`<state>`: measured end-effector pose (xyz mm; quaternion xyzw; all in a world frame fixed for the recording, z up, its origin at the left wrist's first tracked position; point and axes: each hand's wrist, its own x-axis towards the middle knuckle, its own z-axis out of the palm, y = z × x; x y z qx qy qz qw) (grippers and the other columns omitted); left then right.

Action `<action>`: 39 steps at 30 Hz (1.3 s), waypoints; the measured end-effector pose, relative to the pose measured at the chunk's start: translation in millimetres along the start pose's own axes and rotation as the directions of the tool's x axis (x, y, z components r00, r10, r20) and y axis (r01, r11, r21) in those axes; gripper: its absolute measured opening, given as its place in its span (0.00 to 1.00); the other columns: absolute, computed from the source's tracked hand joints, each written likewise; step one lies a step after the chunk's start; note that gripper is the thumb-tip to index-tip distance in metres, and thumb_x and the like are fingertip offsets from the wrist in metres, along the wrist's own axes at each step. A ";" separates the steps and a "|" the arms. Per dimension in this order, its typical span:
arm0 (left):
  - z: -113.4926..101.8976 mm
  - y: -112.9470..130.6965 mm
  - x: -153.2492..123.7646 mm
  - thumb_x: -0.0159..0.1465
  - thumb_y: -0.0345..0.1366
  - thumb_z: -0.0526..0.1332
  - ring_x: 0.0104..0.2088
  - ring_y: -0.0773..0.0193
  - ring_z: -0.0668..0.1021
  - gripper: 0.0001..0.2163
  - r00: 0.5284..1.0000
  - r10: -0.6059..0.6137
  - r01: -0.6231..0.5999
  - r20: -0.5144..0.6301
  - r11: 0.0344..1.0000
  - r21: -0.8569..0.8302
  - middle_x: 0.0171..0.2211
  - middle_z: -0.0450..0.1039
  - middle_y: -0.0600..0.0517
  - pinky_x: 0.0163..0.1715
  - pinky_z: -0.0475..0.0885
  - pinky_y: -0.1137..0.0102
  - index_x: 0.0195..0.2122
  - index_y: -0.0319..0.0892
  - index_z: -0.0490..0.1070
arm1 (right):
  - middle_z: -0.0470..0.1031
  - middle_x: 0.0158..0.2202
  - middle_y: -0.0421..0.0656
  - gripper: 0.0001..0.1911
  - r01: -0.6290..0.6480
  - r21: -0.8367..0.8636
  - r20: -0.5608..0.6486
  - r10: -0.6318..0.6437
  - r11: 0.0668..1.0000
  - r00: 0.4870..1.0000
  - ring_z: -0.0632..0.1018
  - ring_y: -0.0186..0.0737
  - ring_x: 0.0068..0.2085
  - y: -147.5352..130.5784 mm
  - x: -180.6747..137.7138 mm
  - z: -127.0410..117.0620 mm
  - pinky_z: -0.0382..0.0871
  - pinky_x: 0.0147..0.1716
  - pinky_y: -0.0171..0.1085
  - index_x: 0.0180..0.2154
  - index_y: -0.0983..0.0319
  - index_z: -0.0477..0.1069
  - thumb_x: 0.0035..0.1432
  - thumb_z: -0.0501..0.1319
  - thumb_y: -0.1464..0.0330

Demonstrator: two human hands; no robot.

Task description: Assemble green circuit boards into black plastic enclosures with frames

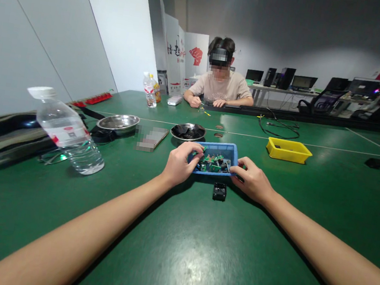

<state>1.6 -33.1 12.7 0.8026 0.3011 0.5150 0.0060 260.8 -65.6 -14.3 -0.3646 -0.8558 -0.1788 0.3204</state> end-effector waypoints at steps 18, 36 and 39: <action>-8.8 -2.4 4.5 0.65 0.30 0.56 0.37 0.58 0.73 0.04 0.944 0.191 -0.271 0.270 0.915 0.299 0.34 0.76 0.48 0.39 0.68 0.63 0.34 0.41 0.70 | 0.69 0.38 0.47 0.07 -0.017 0.003 -0.010 0.017 1.000 1.000 0.71 0.38 0.35 1.2 -1.1 1.2 0.69 0.32 0.34 0.39 0.61 0.75 0.62 0.58 0.71; -10.8 0.0 6.6 0.67 0.37 0.56 0.36 0.56 0.72 0.10 0.875 0.140 -0.319 0.464 0.887 0.334 0.33 0.76 0.47 0.36 0.63 0.62 0.33 0.42 0.75 | 0.70 0.40 0.48 0.07 -0.051 0.000 0.033 0.051 0.999 0.998 0.72 0.40 0.36 1.2 -1.2 0.2 0.70 0.33 0.35 0.39 0.60 0.76 0.61 0.59 0.72; -10.0 -1.6 5.3 0.68 0.36 0.55 0.35 0.57 0.72 0.11 0.877 0.155 -0.336 0.454 0.875 0.350 0.32 0.76 0.47 0.35 0.63 0.63 0.32 0.41 0.74 | 0.70 0.40 0.48 0.07 -0.045 -0.011 0.029 0.045 0.999 0.999 0.71 0.39 0.35 0.8 -0.8 -0.4 0.70 0.32 0.34 0.39 0.61 0.76 0.61 0.59 0.71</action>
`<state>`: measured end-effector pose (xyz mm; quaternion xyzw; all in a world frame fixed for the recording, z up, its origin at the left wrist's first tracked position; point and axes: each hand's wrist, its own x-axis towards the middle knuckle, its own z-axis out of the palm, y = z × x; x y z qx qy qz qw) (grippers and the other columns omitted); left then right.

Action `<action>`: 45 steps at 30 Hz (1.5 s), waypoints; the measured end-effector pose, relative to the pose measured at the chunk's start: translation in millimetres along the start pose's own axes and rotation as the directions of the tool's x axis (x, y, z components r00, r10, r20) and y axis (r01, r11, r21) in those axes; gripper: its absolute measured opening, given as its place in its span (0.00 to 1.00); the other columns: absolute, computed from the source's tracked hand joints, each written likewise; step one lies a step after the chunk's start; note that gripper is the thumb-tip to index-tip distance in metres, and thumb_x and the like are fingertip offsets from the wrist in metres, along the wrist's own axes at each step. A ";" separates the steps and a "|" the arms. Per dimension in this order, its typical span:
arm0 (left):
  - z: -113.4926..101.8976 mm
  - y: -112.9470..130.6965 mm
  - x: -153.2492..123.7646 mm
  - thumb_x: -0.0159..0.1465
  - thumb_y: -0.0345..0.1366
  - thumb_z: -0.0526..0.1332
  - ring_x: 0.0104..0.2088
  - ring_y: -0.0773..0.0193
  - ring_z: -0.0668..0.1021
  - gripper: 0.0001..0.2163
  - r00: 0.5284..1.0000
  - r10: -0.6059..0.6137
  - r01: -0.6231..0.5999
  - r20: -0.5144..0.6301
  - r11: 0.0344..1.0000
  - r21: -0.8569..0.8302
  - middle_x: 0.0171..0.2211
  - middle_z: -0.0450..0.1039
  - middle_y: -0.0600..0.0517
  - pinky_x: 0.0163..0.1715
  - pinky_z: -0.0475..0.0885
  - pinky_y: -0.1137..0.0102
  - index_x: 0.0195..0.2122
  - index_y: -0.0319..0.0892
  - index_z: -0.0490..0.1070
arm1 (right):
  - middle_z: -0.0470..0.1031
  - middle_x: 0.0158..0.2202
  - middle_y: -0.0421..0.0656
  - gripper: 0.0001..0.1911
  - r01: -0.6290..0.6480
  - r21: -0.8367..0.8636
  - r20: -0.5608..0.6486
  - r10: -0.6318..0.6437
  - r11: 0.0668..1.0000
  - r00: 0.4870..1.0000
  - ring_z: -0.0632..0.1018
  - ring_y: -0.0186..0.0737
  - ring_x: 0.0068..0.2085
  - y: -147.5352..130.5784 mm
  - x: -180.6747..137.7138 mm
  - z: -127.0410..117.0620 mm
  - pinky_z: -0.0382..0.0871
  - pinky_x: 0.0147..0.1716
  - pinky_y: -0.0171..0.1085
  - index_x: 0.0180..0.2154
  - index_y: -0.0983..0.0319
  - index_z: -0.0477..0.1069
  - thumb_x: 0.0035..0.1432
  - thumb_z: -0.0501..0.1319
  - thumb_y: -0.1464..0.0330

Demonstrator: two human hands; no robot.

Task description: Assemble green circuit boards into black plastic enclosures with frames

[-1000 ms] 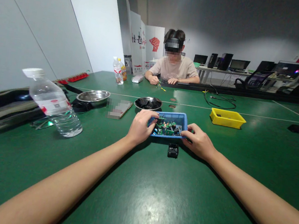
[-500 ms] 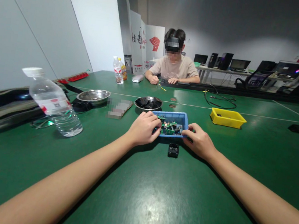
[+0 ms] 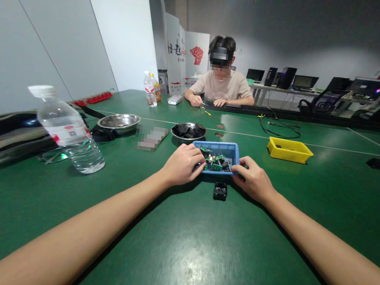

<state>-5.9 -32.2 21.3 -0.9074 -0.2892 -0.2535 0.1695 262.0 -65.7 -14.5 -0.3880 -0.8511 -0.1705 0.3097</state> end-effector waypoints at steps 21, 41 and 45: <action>11.1 -2.8 -2.6 0.70 0.36 0.53 0.34 0.60 0.74 0.10 0.948 -0.247 0.200 -0.201 0.953 -0.227 0.32 0.74 0.49 0.37 0.69 0.65 0.34 0.41 0.69 | 0.70 0.40 0.47 0.07 -0.024 0.025 0.010 0.024 0.999 1.000 0.72 0.40 0.37 0.9 -0.5 0.5 0.70 0.33 0.35 0.40 0.59 0.75 0.61 0.59 0.71; 7.9 0.5 -2.5 0.67 0.35 0.56 0.35 0.59 0.75 0.05 0.959 -0.229 0.188 -0.169 0.955 -0.230 0.33 0.75 0.49 0.37 0.68 0.63 0.34 0.42 0.68 | 0.70 0.40 0.48 0.08 -0.009 0.009 -0.008 0.009 1.000 1.000 0.72 0.40 0.37 0.5 -0.6 1.0 0.70 0.33 0.35 0.39 0.59 0.76 0.62 0.58 0.70; 3.2 2.8 -1.9 0.66 0.41 0.60 0.39 0.56 0.75 0.08 0.985 -0.127 0.103 -0.117 0.975 -0.196 0.38 0.76 0.47 0.40 0.67 0.61 0.40 0.41 0.70 | 0.70 0.39 0.48 0.08 0.015 0.013 -0.023 -0.015 1.000 1.000 0.72 0.40 0.37 1.1 -0.4 1.2 0.70 0.33 0.35 0.39 0.60 0.76 0.61 0.59 0.72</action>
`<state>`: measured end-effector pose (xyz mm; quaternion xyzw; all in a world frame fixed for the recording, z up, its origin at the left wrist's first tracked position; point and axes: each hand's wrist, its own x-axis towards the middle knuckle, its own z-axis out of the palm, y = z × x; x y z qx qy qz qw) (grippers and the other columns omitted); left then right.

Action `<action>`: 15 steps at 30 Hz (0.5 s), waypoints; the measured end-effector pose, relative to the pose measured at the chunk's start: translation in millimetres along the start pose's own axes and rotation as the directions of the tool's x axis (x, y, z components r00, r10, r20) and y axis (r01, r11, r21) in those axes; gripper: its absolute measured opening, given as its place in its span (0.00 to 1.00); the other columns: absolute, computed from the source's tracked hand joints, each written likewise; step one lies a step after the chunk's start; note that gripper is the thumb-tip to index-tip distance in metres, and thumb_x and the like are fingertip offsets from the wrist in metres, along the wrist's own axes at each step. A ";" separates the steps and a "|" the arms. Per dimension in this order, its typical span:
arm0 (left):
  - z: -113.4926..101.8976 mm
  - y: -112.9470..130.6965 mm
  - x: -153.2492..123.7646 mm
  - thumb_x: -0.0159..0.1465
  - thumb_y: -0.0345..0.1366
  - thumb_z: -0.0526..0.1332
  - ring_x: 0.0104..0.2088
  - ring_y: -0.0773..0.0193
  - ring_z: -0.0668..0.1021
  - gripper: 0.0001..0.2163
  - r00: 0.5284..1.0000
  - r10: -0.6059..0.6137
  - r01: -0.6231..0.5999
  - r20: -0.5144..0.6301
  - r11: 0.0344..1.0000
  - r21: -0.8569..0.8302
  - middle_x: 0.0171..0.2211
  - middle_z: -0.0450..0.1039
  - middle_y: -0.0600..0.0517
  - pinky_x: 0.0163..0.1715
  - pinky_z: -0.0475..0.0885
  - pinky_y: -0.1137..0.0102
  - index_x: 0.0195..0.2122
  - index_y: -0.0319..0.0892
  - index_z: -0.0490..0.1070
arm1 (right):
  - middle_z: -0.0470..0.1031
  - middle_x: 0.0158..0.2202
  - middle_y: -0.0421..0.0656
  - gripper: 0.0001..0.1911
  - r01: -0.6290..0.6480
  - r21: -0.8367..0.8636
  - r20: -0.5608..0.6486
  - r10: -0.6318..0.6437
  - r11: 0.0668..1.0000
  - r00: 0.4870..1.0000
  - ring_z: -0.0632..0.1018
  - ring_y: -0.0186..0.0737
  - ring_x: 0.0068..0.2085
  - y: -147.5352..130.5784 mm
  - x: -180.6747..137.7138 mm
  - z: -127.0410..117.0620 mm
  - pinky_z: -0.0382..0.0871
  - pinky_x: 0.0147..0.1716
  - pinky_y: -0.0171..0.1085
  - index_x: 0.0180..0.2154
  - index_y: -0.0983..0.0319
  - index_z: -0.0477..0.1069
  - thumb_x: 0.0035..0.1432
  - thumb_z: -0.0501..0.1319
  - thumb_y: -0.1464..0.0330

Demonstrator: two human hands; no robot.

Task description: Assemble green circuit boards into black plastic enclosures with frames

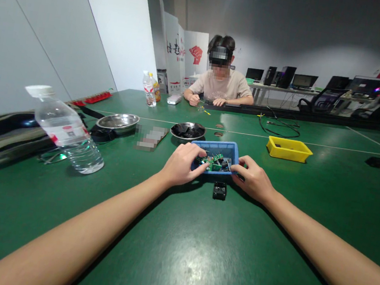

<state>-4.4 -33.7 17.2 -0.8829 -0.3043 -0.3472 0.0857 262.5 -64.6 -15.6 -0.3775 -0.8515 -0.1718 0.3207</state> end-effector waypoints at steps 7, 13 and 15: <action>-1.9 1.8 1.3 0.66 0.47 0.60 0.43 0.53 0.75 0.13 0.988 0.080 -0.088 0.133 0.995 0.055 0.42 0.77 0.46 0.42 0.64 0.60 0.42 0.42 0.72 | 0.69 0.38 0.47 0.08 0.014 -0.017 -0.004 -0.015 1.000 1.000 0.71 0.39 0.36 0.4 0.0 -1.3 0.69 0.32 0.34 0.39 0.60 0.76 0.61 0.58 0.71; -2.2 3.5 1.2 0.65 0.35 0.57 0.41 0.56 0.76 0.05 0.991 0.045 -0.047 0.124 0.999 0.010 0.40 0.78 0.48 0.43 0.63 0.61 0.38 0.41 0.70 | 0.69 0.39 0.47 0.08 0.034 -0.017 -0.008 -0.034 0.999 0.999 0.71 0.39 0.36 1.6 -0.5 0.1 0.69 0.33 0.34 0.39 0.59 0.76 0.61 0.58 0.72; -1.7 4.0 1.3 0.63 0.32 0.57 0.40 0.57 0.76 0.06 0.992 0.029 -0.032 0.126 0.999 0.015 0.39 0.78 0.49 0.43 0.63 0.61 0.40 0.41 0.69 | 0.69 0.38 0.47 0.08 0.042 -0.017 -0.012 -0.042 0.999 0.999 0.71 0.39 0.36 1.6 -0.2 0.5 0.69 0.33 0.34 0.39 0.60 0.76 0.62 0.58 0.72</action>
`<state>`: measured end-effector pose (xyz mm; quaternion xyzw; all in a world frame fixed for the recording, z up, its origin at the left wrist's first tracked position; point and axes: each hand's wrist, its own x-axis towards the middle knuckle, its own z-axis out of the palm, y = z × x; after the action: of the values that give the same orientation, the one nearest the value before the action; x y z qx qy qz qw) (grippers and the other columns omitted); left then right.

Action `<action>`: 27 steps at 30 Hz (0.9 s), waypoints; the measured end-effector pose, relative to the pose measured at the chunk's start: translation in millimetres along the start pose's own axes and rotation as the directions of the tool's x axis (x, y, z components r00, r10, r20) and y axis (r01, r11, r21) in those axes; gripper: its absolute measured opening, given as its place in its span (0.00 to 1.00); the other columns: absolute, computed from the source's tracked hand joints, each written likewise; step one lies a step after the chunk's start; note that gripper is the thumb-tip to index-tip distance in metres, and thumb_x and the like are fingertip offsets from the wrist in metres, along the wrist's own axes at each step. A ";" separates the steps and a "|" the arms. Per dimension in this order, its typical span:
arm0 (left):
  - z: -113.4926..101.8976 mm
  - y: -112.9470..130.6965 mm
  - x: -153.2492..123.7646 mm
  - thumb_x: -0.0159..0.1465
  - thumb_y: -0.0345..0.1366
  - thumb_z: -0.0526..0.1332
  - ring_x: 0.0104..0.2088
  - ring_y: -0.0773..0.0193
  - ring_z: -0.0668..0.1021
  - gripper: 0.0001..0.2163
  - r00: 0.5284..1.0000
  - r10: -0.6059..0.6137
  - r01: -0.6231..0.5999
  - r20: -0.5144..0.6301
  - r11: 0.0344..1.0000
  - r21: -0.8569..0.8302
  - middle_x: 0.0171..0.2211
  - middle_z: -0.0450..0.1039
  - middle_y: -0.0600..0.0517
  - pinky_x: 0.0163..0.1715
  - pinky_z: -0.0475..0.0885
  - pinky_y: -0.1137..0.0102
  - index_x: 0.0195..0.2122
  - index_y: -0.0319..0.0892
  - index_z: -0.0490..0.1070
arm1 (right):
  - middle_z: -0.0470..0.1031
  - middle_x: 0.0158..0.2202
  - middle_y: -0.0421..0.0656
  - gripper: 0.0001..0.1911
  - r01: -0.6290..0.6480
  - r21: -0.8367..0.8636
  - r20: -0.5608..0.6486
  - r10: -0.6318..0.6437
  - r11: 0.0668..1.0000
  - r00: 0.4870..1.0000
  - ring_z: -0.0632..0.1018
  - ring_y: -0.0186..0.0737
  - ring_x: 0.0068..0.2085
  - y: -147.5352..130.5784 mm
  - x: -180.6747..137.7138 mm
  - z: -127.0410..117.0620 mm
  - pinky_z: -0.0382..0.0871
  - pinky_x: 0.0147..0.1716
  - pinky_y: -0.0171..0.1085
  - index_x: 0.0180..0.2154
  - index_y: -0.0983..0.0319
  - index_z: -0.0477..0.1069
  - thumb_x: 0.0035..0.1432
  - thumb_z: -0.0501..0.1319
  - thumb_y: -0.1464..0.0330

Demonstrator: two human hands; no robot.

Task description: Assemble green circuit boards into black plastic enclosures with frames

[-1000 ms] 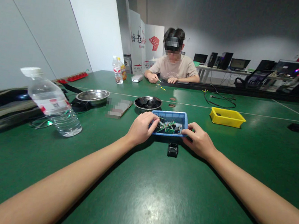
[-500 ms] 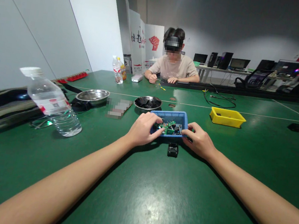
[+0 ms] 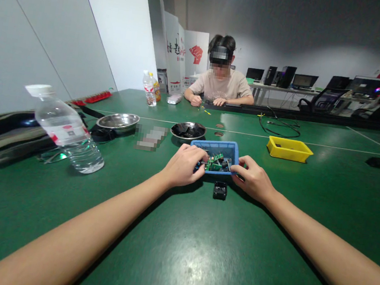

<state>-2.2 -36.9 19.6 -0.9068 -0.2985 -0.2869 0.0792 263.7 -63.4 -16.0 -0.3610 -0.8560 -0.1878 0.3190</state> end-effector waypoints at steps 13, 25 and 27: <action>8.5 8.8 3.0 0.69 0.36 0.54 0.41 0.55 0.76 0.09 0.999 0.032 -0.038 0.040 0.988 0.150 0.39 0.78 0.46 0.42 0.64 0.61 0.42 0.40 0.72 | 0.70 0.39 0.48 0.09 -0.009 -0.014 0.003 0.009 1.000 1.000 0.71 0.40 0.36 -2.9 2.0 -0.6 0.70 0.33 0.34 0.40 0.61 0.76 0.63 0.57 0.70; 13.1 5.7 3.5 0.67 0.28 0.53 0.36 0.59 0.76 0.07 1.000 0.002 -0.001 -0.020 0.998 0.061 0.35 0.77 0.48 0.38 0.66 0.64 0.40 0.40 0.70 | 0.69 0.38 0.47 0.09 0.017 -0.024 0.025 -0.016 1.000 1.000 0.70 0.40 0.36 -4.4 2.9 -0.9 0.67 0.31 0.33 0.40 0.60 0.76 0.62 0.57 0.72; 13.6 6.4 3.2 0.66 0.27 0.55 0.36 0.59 0.77 0.06 0.999 -0.023 0.024 -0.033 1.000 0.020 0.35 0.77 0.49 0.39 0.67 0.64 0.40 0.40 0.70 | 0.69 0.38 0.47 0.09 0.022 -0.024 0.023 -0.022 0.999 1.000 0.70 0.40 0.36 -4.7 3.4 -0.8 0.67 0.31 0.33 0.40 0.60 0.76 0.61 0.58 0.72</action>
<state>10.1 -36.2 10.3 -0.8974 -0.3108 -0.2999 0.0899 258.7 -65.3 -13.6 -0.3575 -0.8611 -0.1978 0.3027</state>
